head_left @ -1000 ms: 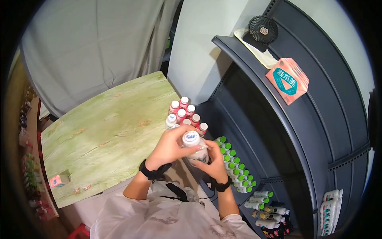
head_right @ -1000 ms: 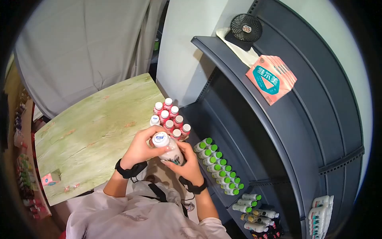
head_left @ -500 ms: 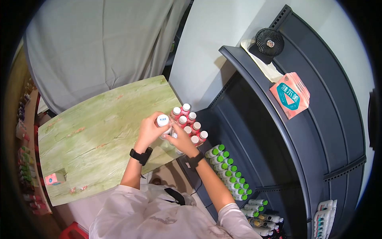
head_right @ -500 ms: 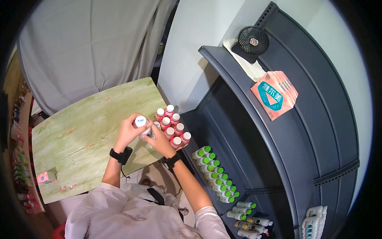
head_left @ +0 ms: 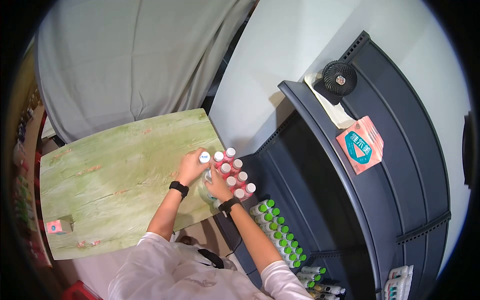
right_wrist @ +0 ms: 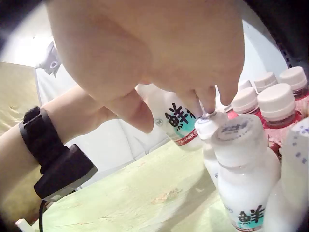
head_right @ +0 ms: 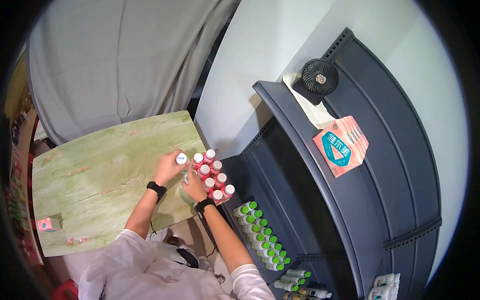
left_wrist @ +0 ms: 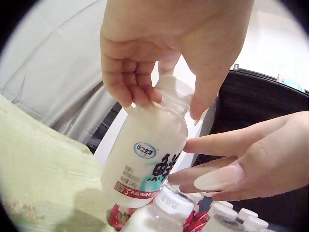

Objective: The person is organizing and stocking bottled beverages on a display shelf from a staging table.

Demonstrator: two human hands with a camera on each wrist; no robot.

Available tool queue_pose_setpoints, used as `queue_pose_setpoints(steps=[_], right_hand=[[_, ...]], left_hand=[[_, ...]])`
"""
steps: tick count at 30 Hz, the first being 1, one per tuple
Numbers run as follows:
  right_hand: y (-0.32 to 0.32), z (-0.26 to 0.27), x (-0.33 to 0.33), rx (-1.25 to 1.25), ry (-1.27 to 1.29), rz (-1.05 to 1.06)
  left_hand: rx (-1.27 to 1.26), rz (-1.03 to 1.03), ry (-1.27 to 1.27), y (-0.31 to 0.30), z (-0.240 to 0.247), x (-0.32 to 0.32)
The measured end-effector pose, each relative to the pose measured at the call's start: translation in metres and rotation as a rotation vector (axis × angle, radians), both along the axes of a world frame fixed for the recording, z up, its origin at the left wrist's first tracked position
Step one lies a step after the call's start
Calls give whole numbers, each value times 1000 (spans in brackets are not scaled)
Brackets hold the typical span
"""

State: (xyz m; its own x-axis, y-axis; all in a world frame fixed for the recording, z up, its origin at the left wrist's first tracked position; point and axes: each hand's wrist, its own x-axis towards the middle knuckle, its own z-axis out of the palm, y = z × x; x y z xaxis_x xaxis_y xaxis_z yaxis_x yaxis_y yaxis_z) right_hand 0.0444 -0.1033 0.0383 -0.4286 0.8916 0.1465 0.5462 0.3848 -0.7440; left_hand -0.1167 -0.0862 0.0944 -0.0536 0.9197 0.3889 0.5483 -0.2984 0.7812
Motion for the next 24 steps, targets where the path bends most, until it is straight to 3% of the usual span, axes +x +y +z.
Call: queue_pose_setpoints(steps=[4, 13, 24], right_hand=[[-1, -8, 6, -146, -73, -21], [-5, -26, 16, 104, -299, 102], [-4, -24, 20, -28, -252, 131]], left_hand=[[6, -20, -9, 15, -18, 6], [-77, -62, 32, 45, -60, 11], [-116, -43, -28, 48, -80, 21]])
